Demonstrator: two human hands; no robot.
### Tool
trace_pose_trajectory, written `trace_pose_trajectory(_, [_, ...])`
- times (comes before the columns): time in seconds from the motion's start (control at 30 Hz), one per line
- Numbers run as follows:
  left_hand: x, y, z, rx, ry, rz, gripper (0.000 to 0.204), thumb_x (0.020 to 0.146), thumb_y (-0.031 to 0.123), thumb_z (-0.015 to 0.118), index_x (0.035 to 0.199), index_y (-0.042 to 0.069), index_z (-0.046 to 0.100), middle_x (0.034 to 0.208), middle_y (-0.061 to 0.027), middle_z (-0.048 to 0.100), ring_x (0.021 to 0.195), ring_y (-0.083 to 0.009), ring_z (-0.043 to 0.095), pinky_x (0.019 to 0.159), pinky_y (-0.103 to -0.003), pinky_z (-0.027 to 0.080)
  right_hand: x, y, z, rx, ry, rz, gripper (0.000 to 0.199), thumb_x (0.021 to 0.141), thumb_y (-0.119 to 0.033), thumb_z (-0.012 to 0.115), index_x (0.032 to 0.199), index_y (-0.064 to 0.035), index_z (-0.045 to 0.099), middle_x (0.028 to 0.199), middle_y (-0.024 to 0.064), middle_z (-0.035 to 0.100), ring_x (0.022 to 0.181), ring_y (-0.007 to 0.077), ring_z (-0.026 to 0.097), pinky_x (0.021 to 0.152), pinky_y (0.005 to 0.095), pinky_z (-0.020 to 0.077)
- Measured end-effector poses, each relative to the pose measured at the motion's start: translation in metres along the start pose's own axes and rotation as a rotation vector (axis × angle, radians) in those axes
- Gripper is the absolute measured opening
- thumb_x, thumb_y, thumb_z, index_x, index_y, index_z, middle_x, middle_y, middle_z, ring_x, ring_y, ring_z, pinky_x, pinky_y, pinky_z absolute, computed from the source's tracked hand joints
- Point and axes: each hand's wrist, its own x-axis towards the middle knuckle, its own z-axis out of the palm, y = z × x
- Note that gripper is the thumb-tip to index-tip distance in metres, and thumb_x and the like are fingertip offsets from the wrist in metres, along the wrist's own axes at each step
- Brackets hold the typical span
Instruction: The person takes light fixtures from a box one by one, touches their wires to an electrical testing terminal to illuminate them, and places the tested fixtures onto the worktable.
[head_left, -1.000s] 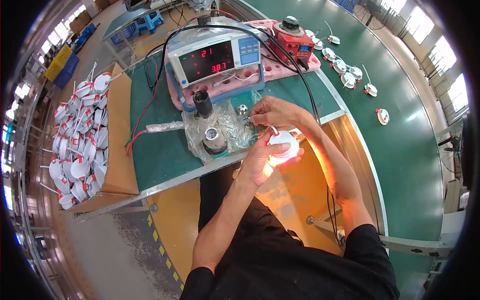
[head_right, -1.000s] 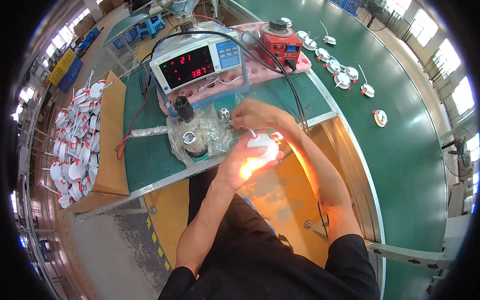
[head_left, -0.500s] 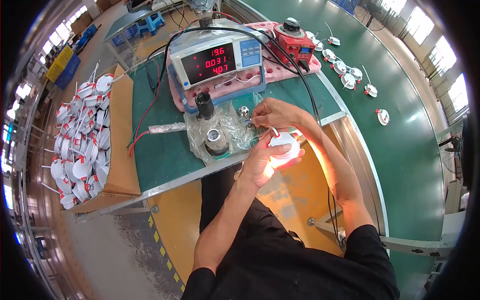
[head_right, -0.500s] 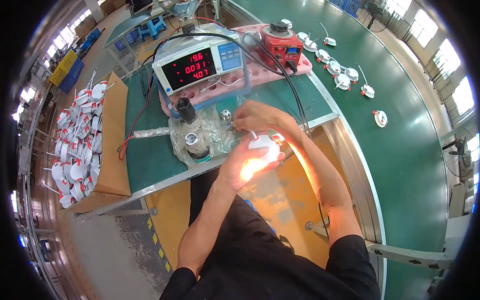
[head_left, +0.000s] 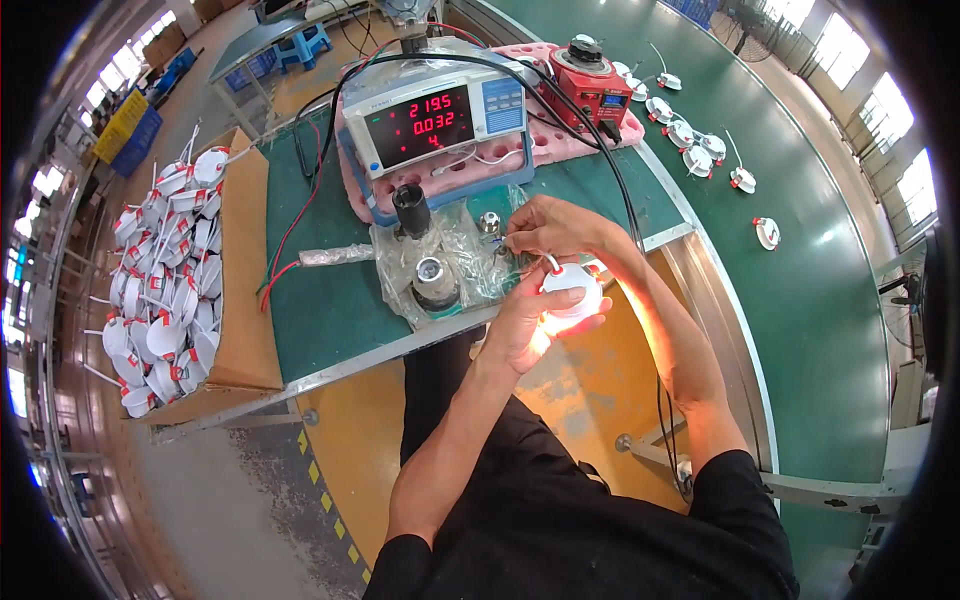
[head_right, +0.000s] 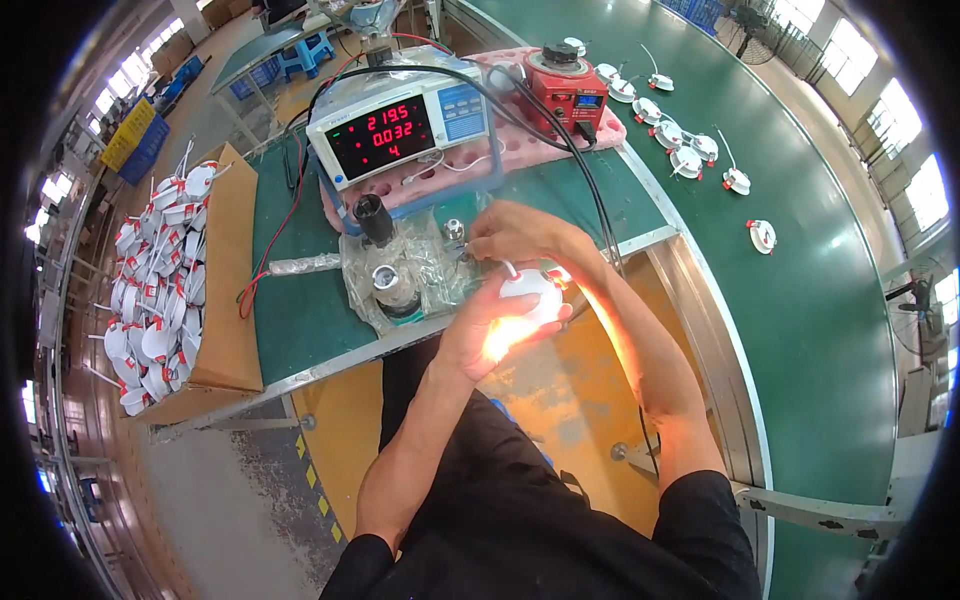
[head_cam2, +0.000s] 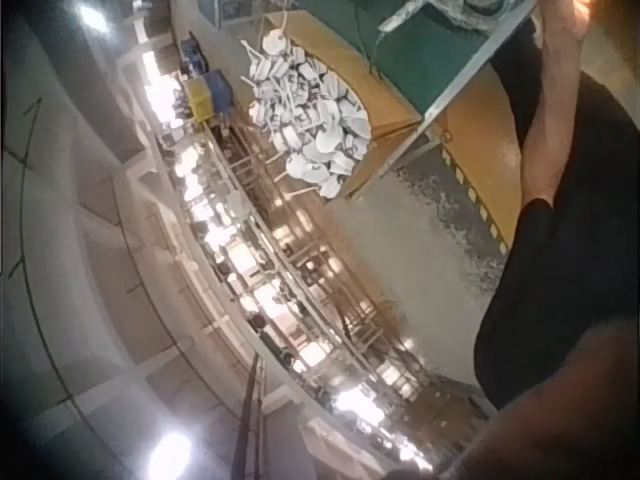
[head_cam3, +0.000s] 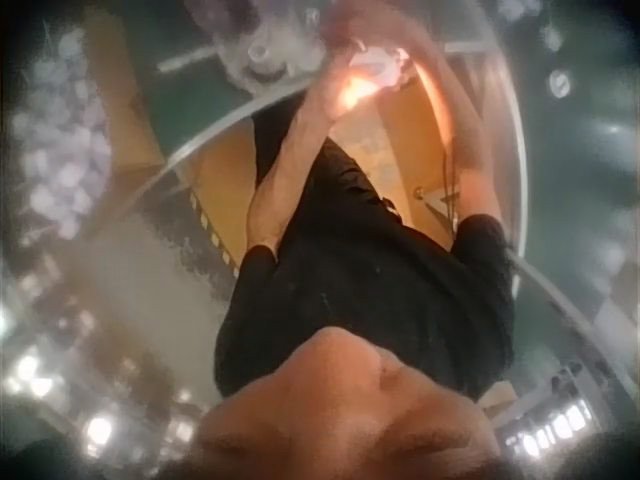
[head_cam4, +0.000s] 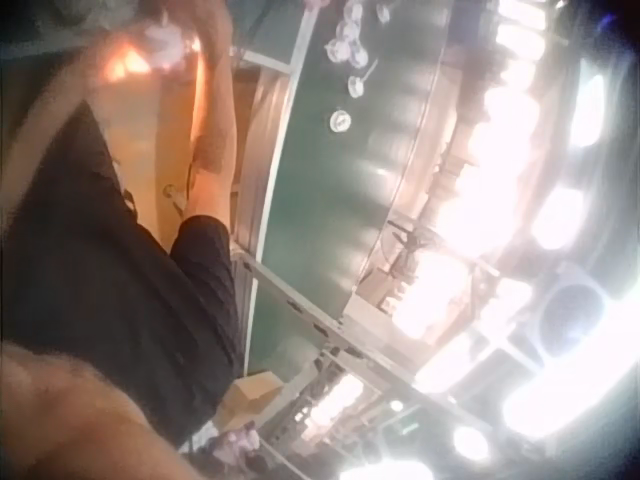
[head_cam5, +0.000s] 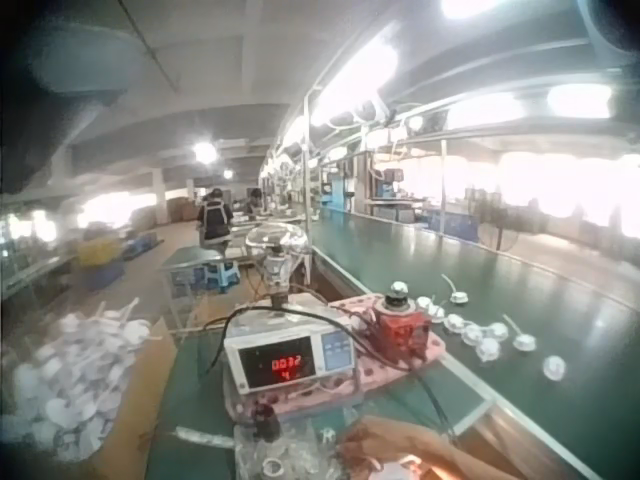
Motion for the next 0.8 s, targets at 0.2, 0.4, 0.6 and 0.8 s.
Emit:
trace_pose_trajectory(0.2, [0.001, 0.001, -0.001, -0.003, -0.01, 0.0, 0.045, 0.09, 0.007, 0.064, 0.133, 0.009, 0.051, 0.123, -0.0099, 0.06, 0.111, -0.0322, 0.064, 0.091, -0.041, 0.056, 0.0, -0.002, 0.0, 0.027, -0.002, 0.036, 0.024, 0.089, -0.021, 0.062, 0.079, 0.0003, 0.066, 0.059, -0.0007, 0.052, 0.052, 0.0095, 0.045, 0.047, 0.0301, 0.0338])
trace_pose_trajectory(0.4, [0.002, -0.001, -0.004, -0.003, -0.002, 0.003, 0.045, 0.09, 0.007, 0.065, 0.133, 0.009, 0.052, 0.123, -0.0095, 0.06, 0.11, -0.0316, 0.065, 0.09, -0.041, 0.056, -0.001, -0.005, 0.0, -0.009, -0.001, 0.045, 0.024, 0.089, -0.021, 0.062, 0.079, 0.0003, 0.066, 0.058, -0.0009, 0.051, 0.052, 0.0094, 0.044, 0.046, 0.0307, 0.0335])
trace_pose_trajectory(0.6, [0.002, -0.001, -0.003, 0.032, 0.029, -0.014, 0.045, 0.09, 0.009, 0.066, 0.132, 0.01, 0.052, 0.123, -0.0087, 0.061, 0.111, -0.0314, 0.065, 0.088, -0.039, 0.057, -0.004, -0.01, -0.002, -0.012, -0.007, 0.052, 0.023, 0.089, -0.02, 0.061, 0.079, -0.0002, 0.065, 0.059, -0.0022, 0.051, 0.051, 0.0088, 0.044, 0.045, 0.0305, 0.0344])
trace_pose_trajectory(0.8, [0.002, -0.001, 0.001, -0.016, 0.09, -0.003, 0.044, 0.086, 0.004, 0.07, 0.126, 0.005, 0.053, 0.12, -0.0138, 0.063, 0.105, -0.0358, 0.068, 0.083, -0.041, 0.061, -0.003, -0.009, -0.002, 0.022, -0.024, 0.092, 0.021, 0.089, -0.019, 0.061, 0.08, -0.001, 0.065, 0.062, -0.0027, 0.053, 0.052, 0.0083, 0.044, 0.045, 0.0296, 0.035])
